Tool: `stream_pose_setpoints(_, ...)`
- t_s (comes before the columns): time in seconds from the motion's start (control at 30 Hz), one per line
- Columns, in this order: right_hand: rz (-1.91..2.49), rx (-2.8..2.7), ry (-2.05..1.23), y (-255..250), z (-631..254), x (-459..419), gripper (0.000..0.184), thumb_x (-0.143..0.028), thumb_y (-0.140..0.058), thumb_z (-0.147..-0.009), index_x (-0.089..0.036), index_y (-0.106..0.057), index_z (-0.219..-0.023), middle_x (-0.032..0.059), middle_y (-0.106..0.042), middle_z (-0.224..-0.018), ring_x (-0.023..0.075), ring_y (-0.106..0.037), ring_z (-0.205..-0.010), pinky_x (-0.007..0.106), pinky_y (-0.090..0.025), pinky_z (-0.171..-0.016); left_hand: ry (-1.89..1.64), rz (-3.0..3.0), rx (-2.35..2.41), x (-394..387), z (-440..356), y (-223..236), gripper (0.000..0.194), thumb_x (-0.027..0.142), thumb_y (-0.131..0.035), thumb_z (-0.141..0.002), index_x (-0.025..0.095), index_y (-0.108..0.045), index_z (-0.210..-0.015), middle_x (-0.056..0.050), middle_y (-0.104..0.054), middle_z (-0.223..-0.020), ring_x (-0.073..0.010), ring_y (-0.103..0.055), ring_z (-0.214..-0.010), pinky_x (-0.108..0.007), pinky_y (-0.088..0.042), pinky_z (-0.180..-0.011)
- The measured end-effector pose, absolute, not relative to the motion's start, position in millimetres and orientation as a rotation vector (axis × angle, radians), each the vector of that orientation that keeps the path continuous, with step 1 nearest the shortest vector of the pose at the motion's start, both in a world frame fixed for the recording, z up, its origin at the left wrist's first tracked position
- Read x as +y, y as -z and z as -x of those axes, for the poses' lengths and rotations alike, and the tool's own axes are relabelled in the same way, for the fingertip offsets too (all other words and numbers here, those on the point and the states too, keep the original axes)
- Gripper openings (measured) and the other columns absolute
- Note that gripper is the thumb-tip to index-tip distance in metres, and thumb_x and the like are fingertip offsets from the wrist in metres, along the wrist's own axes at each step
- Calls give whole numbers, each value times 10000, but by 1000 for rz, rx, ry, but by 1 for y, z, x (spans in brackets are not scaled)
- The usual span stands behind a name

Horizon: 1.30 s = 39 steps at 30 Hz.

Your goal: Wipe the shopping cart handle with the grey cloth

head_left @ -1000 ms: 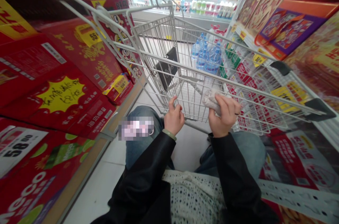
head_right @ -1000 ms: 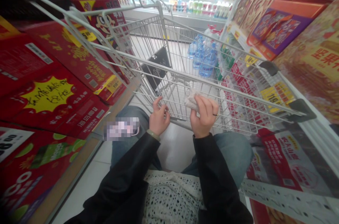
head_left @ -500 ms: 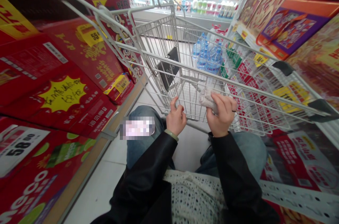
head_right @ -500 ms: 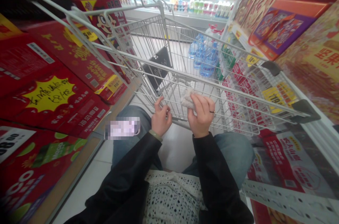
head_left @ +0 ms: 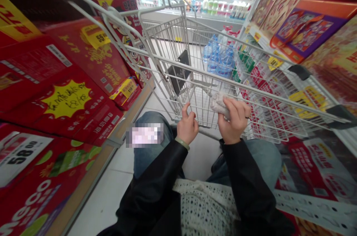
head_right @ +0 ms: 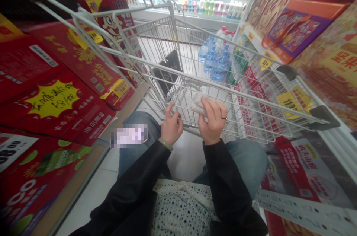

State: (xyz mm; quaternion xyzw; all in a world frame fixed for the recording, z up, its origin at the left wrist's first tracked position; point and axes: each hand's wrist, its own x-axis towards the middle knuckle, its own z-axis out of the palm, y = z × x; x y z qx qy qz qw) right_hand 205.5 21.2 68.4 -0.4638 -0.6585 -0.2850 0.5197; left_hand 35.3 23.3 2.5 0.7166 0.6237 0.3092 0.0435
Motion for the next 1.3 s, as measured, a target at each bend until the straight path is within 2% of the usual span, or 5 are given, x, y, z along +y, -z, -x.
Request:
stream_pose_setpoints(0.2, 1161, -1713, 576, -35, -205, 14, 508, -46, -547, -821, -214, -664, -1286, 80, -740, -1161, 236, -628, -1117, 428, -529, -1026, -967, -2192, 1903, 21, -35, -5, 109, 184, -540, -906, 215, -585, -1000, -88, -314, -1659, -187, -712, -815, -347, -568, -648)
stream_pose_setpoints(0.47, 1083, -1596, 626, -81, -205, 22, 507, -60, -605, -829, -252, -663, -1295, 69, -727, -1178, 240, -630, -1132, 438, -522, -1036, -948, -2205, 1894, 23, -34, 0, 123, 175, -538, -909, 210, -591, -1013, -96, -281, -1679, -194, -719, -844, -346, -578, -644)
stream_pose_setpoints(0.7, 1121, -1715, 573, -51, -195, 17, 517, -19, -559, -819, -219, -664, -1284, 74, -740, -1165, 239, -614, -1123, 428, -533, -1027, -961, -2191, 1893, 22, -34, -1, 134, 175, -549, -907, 213, -600, -1025, -94, -296, -1670, -196, -718, -875, -347, -593, -674)
stream_pose_setpoints(1.13, 1145, -1777, 485, -62, -182, 20, 486, -41, -540, -835, -208, -666, -1273, 72, -731, -1189, 244, -606, -1125, 436, -519, -1046, -955, -2206, 1860, 19, -31, -3, 157, 174, -548, -910, 210, -610, -1050, -102, -290, -1674, -203, -727, -879, -351, -601, -690)
stream_pose_setpoints(1.3, 1133, -1755, 458, -51, -188, 18, 513, -49, -556, -824, -212, -662, -1299, 72, -731, -1203, 237, -592, -1136, 434, -510, -1060, -1323, -2021, 1706, 15, -19, -12, 167, 142, -517, -918, 202, -608, -1045, -132, -397, -1577, -183, -710, -1003, -309, -614, -778)
